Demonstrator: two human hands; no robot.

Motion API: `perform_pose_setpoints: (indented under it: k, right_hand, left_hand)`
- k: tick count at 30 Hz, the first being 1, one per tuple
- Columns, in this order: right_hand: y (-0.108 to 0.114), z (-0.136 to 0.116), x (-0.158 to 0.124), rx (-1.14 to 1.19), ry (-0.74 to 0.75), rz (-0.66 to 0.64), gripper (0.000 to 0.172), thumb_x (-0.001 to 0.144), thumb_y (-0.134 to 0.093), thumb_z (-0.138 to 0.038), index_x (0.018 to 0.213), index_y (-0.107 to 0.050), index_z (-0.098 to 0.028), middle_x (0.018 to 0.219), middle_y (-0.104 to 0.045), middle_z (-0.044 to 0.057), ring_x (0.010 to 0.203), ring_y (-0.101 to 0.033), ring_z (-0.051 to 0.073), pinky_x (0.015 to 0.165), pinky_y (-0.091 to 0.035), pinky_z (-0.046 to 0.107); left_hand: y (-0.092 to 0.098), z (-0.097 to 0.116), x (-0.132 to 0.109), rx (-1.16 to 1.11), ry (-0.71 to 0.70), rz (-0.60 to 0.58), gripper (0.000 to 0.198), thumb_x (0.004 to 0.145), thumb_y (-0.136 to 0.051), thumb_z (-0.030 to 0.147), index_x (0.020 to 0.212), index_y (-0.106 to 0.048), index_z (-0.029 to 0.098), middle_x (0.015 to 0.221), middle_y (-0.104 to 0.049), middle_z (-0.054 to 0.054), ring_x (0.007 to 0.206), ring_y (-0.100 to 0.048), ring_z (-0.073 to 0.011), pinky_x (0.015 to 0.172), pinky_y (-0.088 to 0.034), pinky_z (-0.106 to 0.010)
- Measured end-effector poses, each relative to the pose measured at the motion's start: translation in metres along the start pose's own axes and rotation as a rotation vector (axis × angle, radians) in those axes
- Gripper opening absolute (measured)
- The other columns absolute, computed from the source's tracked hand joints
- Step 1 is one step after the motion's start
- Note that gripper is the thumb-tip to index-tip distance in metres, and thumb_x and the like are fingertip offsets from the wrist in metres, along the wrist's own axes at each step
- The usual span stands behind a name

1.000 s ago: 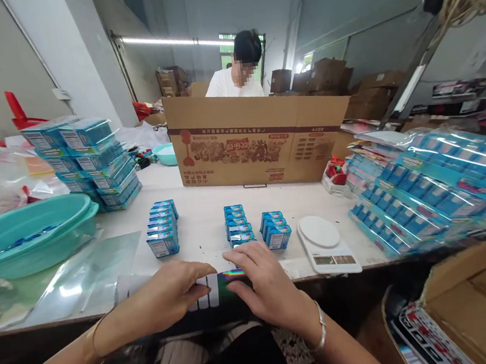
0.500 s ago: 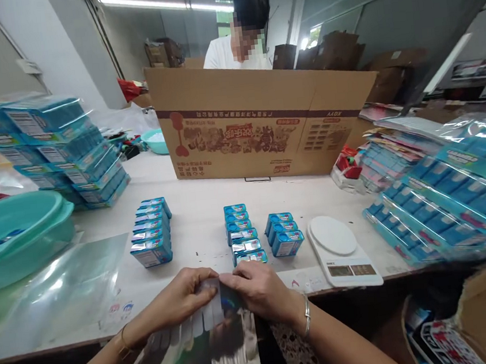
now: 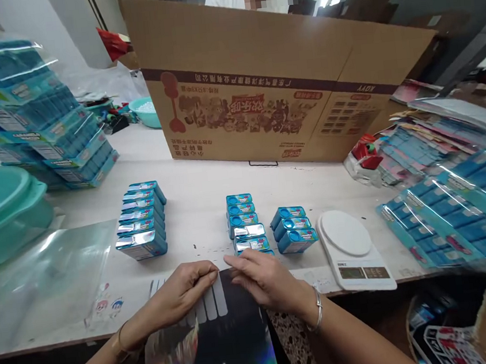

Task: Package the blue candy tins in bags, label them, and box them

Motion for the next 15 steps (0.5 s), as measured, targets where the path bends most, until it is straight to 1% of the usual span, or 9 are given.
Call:
perform_pose_setpoints:
  k: [2, 6, 8, 10, 13, 15]
  right_hand:
    - [-0.001, 0.001, -0.001, -0.052, 0.017, 0.017, 0.039, 0.096, -0.049, -0.013, 0.135, -0.053, -0.020, 0.091, -0.067, 0.008, 0.080, -0.063, 0.017, 0.068, -0.055, 0.028]
    - [0.000, 0.003, -0.005, -0.226, 0.174, 0.051, 0.047, 0.093, -0.048, -0.006, 0.138, -0.051, -0.018, 0.096, -0.072, 0.010, 0.081, -0.066, 0.019, 0.068, -0.056, 0.032]
    - [0.001, 0.005, -0.007, -0.278, 0.234, 0.044, 0.045, 0.094, -0.046, -0.009, 0.138, -0.051, -0.016, 0.102, -0.073, 0.012, 0.086, -0.068, 0.020, 0.071, -0.057, 0.033]
    - [0.001, 0.006, -0.010, -0.312, 0.274, 0.046, 0.041, 0.095, -0.045, -0.011, 0.134, -0.054, -0.016, 0.106, -0.073, 0.013, 0.091, -0.069, 0.020, 0.074, -0.059, 0.035]
    - [0.001, 0.005, -0.012, -0.287, 0.291, 0.081, 0.034, 0.093, -0.051, -0.010, 0.125, -0.060, -0.016, 0.109, -0.072, 0.014, 0.096, -0.069, 0.020, 0.075, -0.059, 0.034]
    - [0.000, 0.003, -0.009, -0.204, 0.229, 0.087, 0.033, 0.091, -0.053, -0.008, 0.122, -0.061, -0.017, 0.112, -0.071, 0.014, 0.099, -0.068, 0.020, 0.078, -0.060, 0.033]
  left_hand:
    - [-0.002, -0.002, 0.000, 0.011, 0.013, 0.011, 0.035, 0.096, -0.037, 0.031, 0.065, -0.047, 0.019, 0.060, -0.041, 0.004, 0.058, -0.041, -0.0117, 0.058, -0.031, -0.025]
    - [-0.006, -0.003, 0.000, 0.025, 0.003, 0.033, 0.036, 0.096, -0.036, 0.030, 0.061, -0.039, 0.020, 0.057, -0.036, 0.006, 0.056, -0.037, -0.0110, 0.061, -0.031, -0.026]
    - [-0.006, -0.004, 0.000, 0.020, -0.002, 0.043, 0.036, 0.096, -0.035, 0.030, 0.062, -0.038, 0.020, 0.058, -0.038, 0.006, 0.057, -0.038, -0.0111, 0.063, -0.033, -0.026]
    - [-0.007, -0.006, 0.000, 0.006, -0.007, 0.057, 0.036, 0.096, -0.034, 0.031, 0.062, -0.038, 0.020, 0.057, -0.038, 0.006, 0.057, -0.039, -0.0114, 0.063, -0.034, -0.027]
    - [-0.007, -0.007, -0.001, 0.013, -0.022, 0.095, 0.036, 0.096, -0.033, 0.029, 0.062, -0.037, 0.021, 0.057, -0.038, 0.005, 0.056, -0.040, -0.0116, 0.063, -0.035, -0.027]
    - [-0.009, -0.007, -0.003, 0.059, -0.047, 0.122, 0.034, 0.096, -0.033, 0.027, 0.063, -0.040, 0.020, 0.058, -0.042, 0.005, 0.057, -0.041, -0.0118, 0.063, -0.034, -0.027]
Point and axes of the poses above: each hand's wrist, its own x-axis towards the middle knuckle, its own y-axis out of the back of the hand, z = x × y, the point moved 2 cm from there along x, towards the middle knuckle
